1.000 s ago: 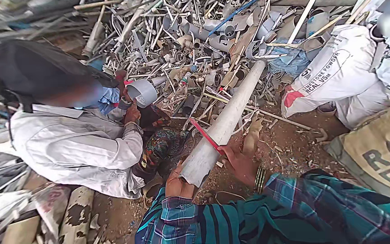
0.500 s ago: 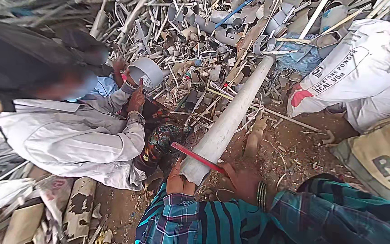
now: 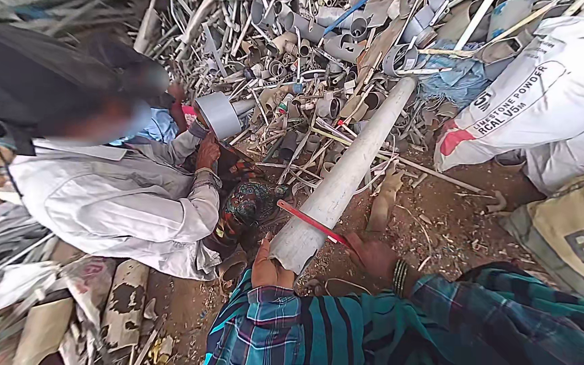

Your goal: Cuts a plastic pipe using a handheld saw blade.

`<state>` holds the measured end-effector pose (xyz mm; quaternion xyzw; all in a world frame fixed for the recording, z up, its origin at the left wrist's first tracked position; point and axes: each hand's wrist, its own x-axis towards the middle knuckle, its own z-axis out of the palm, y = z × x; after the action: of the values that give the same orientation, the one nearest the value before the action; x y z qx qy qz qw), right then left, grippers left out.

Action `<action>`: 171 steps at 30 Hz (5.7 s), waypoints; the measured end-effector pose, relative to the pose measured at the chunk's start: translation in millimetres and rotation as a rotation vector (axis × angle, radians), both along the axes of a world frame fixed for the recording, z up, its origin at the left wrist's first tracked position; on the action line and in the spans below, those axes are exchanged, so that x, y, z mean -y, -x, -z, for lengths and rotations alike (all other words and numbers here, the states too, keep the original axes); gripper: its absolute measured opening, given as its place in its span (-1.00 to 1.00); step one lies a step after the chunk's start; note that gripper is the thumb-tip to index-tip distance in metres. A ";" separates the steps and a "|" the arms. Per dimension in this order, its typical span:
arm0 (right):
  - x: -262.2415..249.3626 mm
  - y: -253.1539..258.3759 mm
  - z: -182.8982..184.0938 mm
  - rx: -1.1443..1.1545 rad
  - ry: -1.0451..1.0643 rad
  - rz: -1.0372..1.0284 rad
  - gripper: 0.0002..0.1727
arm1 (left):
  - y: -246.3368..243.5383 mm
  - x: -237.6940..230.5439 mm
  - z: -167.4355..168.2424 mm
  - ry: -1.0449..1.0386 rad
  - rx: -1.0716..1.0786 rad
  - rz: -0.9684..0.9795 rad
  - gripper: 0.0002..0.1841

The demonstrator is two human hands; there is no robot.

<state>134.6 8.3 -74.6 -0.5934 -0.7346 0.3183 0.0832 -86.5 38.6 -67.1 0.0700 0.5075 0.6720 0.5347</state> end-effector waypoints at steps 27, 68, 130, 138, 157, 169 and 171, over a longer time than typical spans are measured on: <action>17.2 13.9 -19.1 -0.144 -0.149 0.015 -0.56 | -26.6 27.3 -50.7 -0.179 -0.133 0.367 -0.50; -10.2 -23.4 12.4 -0.074 -0.096 0.216 -0.52 | -26.9 14.2 -49.9 0.091 0.089 0.118 -0.53; -0.8 -21.5 -1.9 -0.027 0.019 0.211 -0.53 | -35.9 18.2 -50.8 0.064 0.119 0.087 -0.31; 51.4 15.2 -3.3 -0.143 -0.122 -0.113 -0.58 | -39.1 19.8 -49.6 0.049 0.111 0.052 -0.35; -19.2 -33.2 11.7 -0.054 0.022 0.357 -0.51 | -38.7 20.7 -49.3 0.095 0.092 0.083 -0.33; -9.0 -23.0 13.0 -0.061 0.027 0.292 -0.52 | -37.9 20.1 -42.1 0.104 0.085 0.061 -0.33; -27.7 -42.0 9.4 -0.001 0.093 0.416 -0.49 | -39.3 23.3 -48.8 0.092 0.099 0.087 -0.34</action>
<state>176.6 36.0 -84.0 -0.7352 -0.5809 0.3280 0.1202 -47.1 15.3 -18.4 0.0341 0.5075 0.6267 0.5904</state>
